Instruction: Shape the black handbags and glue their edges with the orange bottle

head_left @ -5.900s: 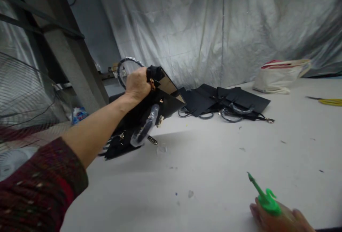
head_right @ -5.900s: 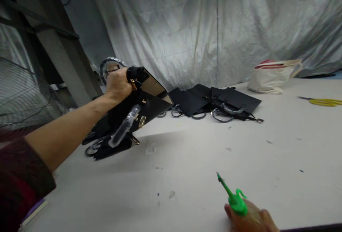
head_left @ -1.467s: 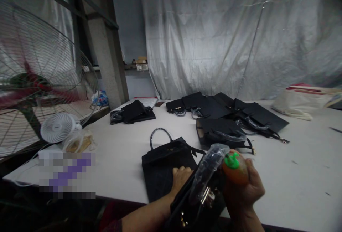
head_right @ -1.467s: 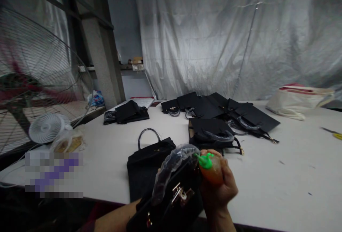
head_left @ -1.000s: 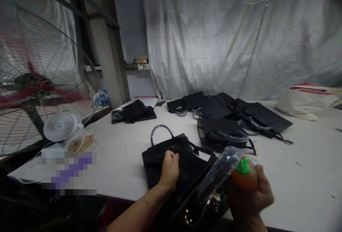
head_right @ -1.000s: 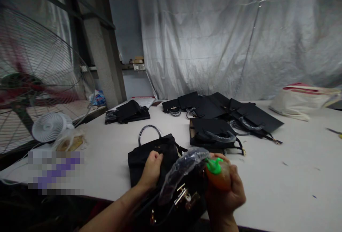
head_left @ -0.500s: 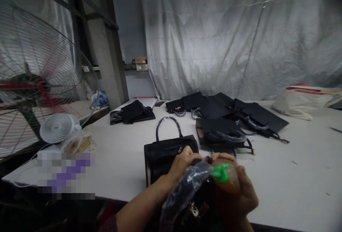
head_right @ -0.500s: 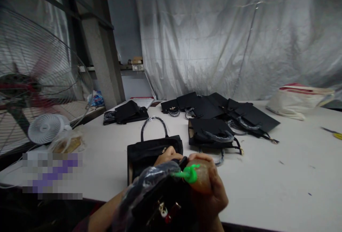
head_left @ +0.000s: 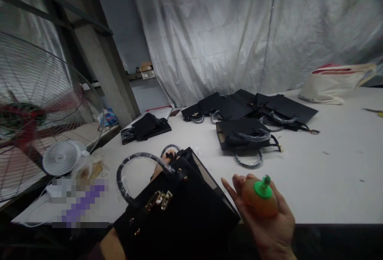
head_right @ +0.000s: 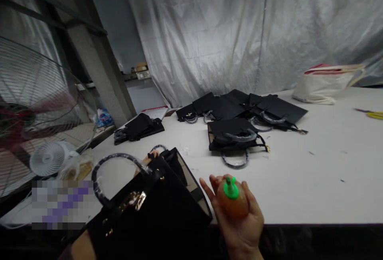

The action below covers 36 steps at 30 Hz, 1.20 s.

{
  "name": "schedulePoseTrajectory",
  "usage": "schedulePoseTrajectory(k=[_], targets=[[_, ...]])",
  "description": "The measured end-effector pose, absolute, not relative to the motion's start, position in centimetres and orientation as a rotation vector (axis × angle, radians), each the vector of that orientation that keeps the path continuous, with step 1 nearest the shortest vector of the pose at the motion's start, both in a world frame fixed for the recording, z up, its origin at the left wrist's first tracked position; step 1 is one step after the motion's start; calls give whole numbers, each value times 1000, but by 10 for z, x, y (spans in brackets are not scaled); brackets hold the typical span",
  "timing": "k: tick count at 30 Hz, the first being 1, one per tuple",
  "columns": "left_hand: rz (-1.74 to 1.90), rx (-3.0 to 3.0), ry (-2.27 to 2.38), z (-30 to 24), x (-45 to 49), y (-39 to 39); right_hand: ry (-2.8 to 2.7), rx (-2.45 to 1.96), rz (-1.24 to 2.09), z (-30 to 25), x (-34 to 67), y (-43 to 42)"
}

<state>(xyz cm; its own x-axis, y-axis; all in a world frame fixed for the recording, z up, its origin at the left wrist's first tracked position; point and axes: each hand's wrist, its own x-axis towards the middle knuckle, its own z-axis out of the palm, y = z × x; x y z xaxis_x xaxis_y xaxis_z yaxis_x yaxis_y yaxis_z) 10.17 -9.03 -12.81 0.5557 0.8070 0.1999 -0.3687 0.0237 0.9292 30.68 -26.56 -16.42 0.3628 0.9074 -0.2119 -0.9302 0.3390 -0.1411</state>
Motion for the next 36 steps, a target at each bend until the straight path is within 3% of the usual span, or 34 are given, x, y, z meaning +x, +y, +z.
schedulePoseTrajectory(k=[4,9,20,26,36], targets=[[853,1147,289,-111,99,-116,51,-263,1318,-160,309,-265],[647,1438,297,-78,103,-133,-191,-294,1460,-139,306,-260],[406,2100,441,-6,137,-156,-460,-138,1421,-104,281,-246],[385,2568,465,-10,148,-177,-287,-108,1293,-109,280,-236],[430,2645,406,-54,126,-170,-383,-102,1315,-110,281,-247]])
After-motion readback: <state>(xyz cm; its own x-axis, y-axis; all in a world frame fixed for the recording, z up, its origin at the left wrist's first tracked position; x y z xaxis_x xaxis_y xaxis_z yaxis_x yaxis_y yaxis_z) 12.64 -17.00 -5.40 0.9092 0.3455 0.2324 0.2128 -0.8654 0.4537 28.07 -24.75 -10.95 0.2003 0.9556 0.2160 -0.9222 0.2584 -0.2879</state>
